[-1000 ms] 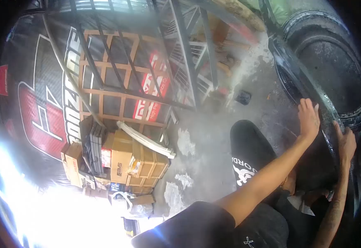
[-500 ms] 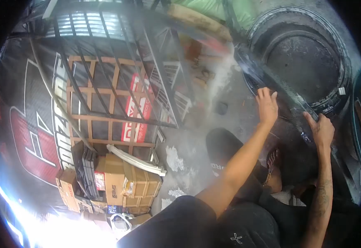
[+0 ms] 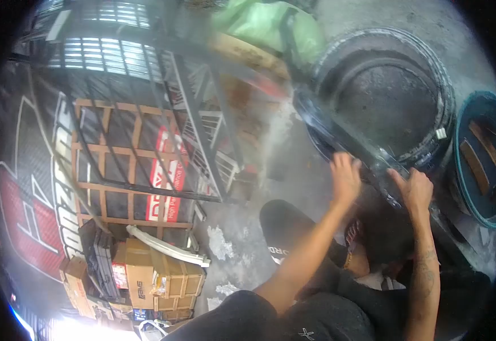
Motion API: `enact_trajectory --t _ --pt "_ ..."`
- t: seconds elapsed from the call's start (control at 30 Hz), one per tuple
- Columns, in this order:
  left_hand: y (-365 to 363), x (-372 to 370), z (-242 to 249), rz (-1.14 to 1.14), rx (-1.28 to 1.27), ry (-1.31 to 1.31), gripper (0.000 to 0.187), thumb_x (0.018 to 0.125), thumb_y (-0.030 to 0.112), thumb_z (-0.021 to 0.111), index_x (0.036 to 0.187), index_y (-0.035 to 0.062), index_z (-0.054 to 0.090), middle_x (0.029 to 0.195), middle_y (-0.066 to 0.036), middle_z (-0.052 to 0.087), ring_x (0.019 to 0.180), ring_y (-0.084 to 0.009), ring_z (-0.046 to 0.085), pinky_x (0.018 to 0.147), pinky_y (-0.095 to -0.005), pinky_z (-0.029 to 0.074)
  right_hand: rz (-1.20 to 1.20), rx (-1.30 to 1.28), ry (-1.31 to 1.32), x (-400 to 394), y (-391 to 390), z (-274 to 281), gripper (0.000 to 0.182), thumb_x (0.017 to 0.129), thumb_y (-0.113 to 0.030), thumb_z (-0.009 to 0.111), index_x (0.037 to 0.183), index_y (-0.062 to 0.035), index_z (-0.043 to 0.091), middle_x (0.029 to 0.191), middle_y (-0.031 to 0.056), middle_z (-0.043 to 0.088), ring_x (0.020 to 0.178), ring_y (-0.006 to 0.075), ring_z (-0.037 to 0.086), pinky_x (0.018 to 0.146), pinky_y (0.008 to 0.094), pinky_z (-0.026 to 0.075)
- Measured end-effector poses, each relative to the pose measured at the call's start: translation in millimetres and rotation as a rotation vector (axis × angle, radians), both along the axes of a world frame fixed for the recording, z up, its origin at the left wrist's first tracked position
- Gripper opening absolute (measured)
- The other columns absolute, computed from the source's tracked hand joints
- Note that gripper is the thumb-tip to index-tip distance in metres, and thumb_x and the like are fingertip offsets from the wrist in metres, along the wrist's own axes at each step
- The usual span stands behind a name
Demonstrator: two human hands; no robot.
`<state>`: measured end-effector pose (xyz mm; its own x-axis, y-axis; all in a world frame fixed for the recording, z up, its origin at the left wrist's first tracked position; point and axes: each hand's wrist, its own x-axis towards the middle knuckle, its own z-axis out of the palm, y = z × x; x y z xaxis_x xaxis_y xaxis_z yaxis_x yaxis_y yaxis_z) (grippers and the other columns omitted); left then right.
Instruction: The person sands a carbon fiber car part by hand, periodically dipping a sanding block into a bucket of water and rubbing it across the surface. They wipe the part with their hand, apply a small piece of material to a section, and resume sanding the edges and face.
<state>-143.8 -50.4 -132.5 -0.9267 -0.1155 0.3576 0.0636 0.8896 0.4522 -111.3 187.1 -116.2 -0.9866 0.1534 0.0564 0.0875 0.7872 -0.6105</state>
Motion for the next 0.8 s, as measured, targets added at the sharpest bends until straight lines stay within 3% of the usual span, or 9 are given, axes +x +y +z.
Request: enact_trajectory --t 0.17,0.33,0.5,0.63,0.7,0.8 --pt "-31 -46 17 0.188 0.001 0.046 0.03 0.107 0.027 0.059 0.117 -0.0002 0.052 0.123 -0.026 0.052 0.114 -0.0474 0.052 0.102 -0.0579 0.039 0.002 0.028 -0.082 1 0 -2 0.083 0.087 -0.077 0.069 0.075 0.0051 0.07 0.077 0.0289 0.072 0.077 0.0465 0.074 0.071 0.0536 0.058" --pt "-19 -7 3 -0.062 -0.129 -0.02 0.029 0.107 0.027 0.057 0.114 -0.0002 0.052 0.116 -0.025 0.051 0.114 -0.0461 0.052 0.102 -0.0549 0.038 0.002 0.042 -0.147 -5 -1 1 0.085 0.086 -0.08 0.066 0.078 0.0043 0.072 0.077 0.0269 0.073 0.079 0.0445 0.075 0.073 0.0522 0.06" --pt "-48 -50 11 0.061 -0.012 0.05 0.027 0.107 0.026 0.059 0.115 -0.0001 0.054 0.119 -0.023 0.053 0.116 -0.0452 0.052 0.103 -0.0569 0.038 0.013 0.039 -0.131 -5 -1 -7 0.088 0.084 -0.083 0.066 0.076 0.0041 0.074 0.075 0.0257 0.073 0.076 0.0417 0.076 0.071 0.049 0.06" --pt "-20 -4 5 -0.183 -0.102 -0.02 0.032 0.106 0.024 0.059 0.12 -0.0045 0.055 0.122 -0.023 0.053 0.115 -0.0451 0.051 0.101 -0.0546 0.04 0.032 0.039 -0.14 -7 1 -4 0.086 0.083 -0.081 0.067 0.074 0.0042 0.073 0.074 0.0255 0.073 0.071 0.0419 0.075 0.068 0.0492 0.06" --pt "-45 -29 10 -0.251 -0.163 -0.006 0.03 0.106 0.022 0.059 0.122 -0.0032 0.056 0.122 -0.023 0.053 0.114 -0.0428 0.052 0.099 -0.0512 0.042 -0.003 0.078 -0.118 -6 -3 -8 0.085 0.084 -0.081 0.067 0.074 0.0035 0.072 0.073 0.0258 0.072 0.072 0.0423 0.075 0.068 0.0501 0.06" --pt "-58 -44 21 -0.022 -0.101 0.024 0.029 0.106 0.022 0.058 0.12 -0.0038 0.056 0.12 -0.024 0.054 0.114 -0.0442 0.052 0.102 -0.0532 0.04 -0.011 0.051 -0.089 -3 -3 -10 0.085 0.084 -0.081 0.068 0.073 0.0037 0.071 0.073 0.0264 0.071 0.073 0.0434 0.075 0.068 0.0515 0.058"
